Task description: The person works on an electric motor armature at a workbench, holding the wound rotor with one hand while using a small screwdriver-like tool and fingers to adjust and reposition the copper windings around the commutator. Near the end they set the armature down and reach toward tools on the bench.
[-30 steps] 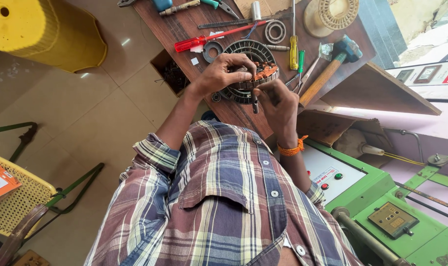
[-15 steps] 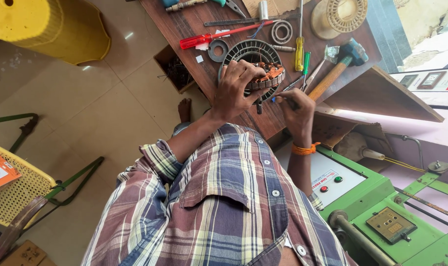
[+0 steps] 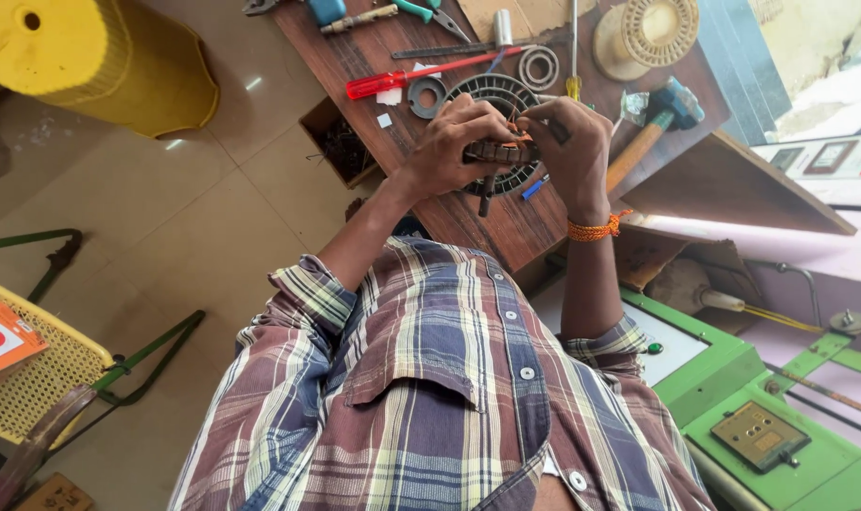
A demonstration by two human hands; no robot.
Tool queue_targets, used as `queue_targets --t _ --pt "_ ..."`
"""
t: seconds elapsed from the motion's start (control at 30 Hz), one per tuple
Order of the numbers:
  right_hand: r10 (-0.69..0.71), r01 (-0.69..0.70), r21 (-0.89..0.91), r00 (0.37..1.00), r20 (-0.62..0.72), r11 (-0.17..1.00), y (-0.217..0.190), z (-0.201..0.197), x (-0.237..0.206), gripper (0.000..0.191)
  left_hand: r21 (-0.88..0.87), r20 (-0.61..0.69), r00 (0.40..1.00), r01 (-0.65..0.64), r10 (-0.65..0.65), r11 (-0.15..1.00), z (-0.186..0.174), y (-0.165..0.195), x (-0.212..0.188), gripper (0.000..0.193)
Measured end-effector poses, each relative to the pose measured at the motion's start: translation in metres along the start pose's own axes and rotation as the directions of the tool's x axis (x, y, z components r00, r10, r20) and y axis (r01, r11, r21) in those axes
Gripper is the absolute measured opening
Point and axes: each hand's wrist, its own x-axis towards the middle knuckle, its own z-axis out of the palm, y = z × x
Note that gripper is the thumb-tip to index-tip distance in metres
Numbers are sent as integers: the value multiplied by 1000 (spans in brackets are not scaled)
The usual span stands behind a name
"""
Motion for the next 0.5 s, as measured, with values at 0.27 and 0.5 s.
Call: queue_targets --t 0.27,0.5 --pt "123 -133 -97 987 -104 986 0 6 -4 15 112 -20 851 523 -525 845 7 28 31 32" --pt "197 -200 -20 975 -104 980 -13 6 -5 17 -183 154 853 521 -500 833 -1 2 40 18"
